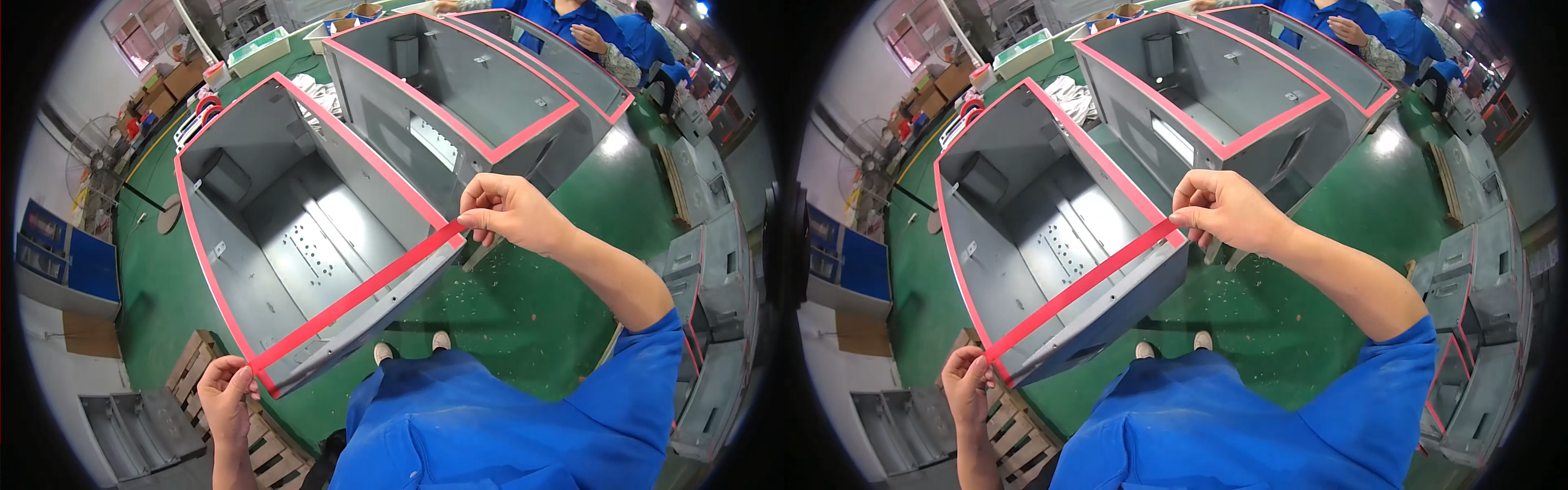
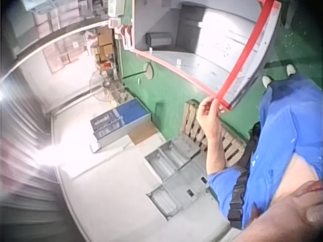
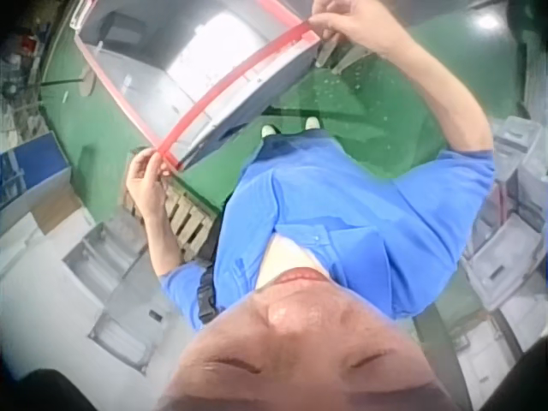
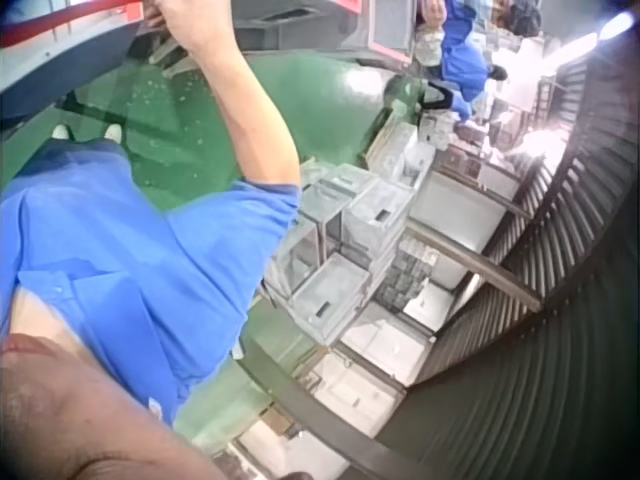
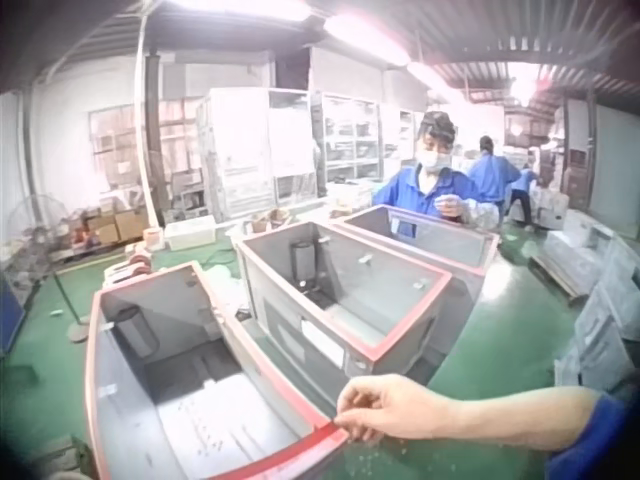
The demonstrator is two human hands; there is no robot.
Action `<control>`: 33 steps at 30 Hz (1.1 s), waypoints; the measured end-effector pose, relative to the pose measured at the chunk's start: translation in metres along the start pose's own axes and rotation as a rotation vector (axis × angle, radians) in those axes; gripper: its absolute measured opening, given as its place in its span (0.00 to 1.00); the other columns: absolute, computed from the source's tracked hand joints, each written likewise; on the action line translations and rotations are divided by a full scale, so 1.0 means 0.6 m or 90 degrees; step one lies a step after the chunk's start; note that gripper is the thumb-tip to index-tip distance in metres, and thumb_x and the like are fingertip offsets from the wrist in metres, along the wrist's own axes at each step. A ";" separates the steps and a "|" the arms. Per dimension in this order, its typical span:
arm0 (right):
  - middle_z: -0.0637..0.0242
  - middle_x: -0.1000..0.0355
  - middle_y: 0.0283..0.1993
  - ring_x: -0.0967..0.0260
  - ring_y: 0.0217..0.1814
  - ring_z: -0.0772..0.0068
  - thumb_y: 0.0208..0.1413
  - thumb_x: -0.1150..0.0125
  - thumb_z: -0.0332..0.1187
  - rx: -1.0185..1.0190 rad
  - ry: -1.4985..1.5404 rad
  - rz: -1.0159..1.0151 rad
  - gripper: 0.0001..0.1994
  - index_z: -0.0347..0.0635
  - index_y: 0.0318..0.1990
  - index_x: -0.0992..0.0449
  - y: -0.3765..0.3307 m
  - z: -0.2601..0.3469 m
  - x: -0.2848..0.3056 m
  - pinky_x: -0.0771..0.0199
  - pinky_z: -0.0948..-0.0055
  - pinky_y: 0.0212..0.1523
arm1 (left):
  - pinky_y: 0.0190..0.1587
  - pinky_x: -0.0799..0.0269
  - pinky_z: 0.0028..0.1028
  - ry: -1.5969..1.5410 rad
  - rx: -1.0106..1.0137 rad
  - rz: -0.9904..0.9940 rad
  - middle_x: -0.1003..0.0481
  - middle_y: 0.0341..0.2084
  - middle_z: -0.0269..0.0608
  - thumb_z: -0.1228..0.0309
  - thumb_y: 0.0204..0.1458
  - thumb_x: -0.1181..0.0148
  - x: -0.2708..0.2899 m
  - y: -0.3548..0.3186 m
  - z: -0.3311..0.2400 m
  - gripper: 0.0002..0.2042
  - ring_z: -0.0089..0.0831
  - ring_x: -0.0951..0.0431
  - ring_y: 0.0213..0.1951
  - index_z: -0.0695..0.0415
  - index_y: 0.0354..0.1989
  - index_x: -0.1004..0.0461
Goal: Apply red protective tape to the edges of metal cabinet enclosures.
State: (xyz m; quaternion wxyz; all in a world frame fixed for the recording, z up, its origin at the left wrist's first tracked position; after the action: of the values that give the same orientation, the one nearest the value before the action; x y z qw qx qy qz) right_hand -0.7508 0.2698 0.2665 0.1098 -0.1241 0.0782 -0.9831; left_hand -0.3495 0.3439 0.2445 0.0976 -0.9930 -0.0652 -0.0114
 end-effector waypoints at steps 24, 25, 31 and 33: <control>0.61 0.30 0.28 0.33 0.32 0.72 0.43 0.44 0.31 -0.055 -0.274 0.238 0.08 0.34 0.27 0.27 0.060 -0.014 0.027 0.34 0.74 0.35 | 0.10 0.51 0.12 0.013 0.170 0.009 0.35 0.12 0.32 0.76 0.44 0.43 0.006 -0.017 0.016 0.05 0.14 0.40 0.11 0.62 0.23 0.33; 0.62 0.30 0.28 0.33 0.32 0.72 0.43 0.44 0.31 -0.053 -0.270 0.243 0.08 0.34 0.27 0.27 0.062 -0.014 0.027 0.34 0.74 0.34 | 0.10 0.51 0.12 0.000 0.175 0.006 0.35 0.12 0.32 0.77 0.44 0.42 0.007 -0.017 0.017 0.05 0.14 0.40 0.11 0.62 0.23 0.33; 0.63 0.29 0.26 0.33 0.31 0.73 0.42 0.44 0.31 -0.031 -0.273 0.274 0.07 0.35 0.27 0.26 0.072 -0.018 0.030 0.34 0.74 0.33 | 0.11 0.50 0.13 -0.056 0.185 0.022 0.34 0.13 0.35 0.78 0.42 0.42 0.014 -0.016 0.022 0.05 0.16 0.39 0.11 0.63 0.21 0.33; 0.64 0.29 0.26 0.33 0.30 0.74 0.41 0.43 0.30 -0.018 -0.263 0.283 0.07 0.35 0.27 0.26 0.073 -0.022 0.033 0.34 0.74 0.32 | 0.11 0.50 0.13 -0.061 0.181 0.028 0.33 0.13 0.36 0.79 0.41 0.42 0.013 -0.016 0.021 0.05 0.17 0.39 0.11 0.63 0.21 0.33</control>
State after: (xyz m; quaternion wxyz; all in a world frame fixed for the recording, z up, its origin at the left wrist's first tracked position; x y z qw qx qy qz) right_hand -0.7640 0.2245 0.2505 0.3340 -0.3029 0.0933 -0.8877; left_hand -0.3431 0.3567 0.2343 0.2340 -0.9698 -0.0492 0.0473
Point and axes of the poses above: each hand's wrist, its own y-axis towards the middle knuckle, its own x-axis out of the back of the hand, z = x × y, the point moved 1 cm from there along y, towards the middle knuckle
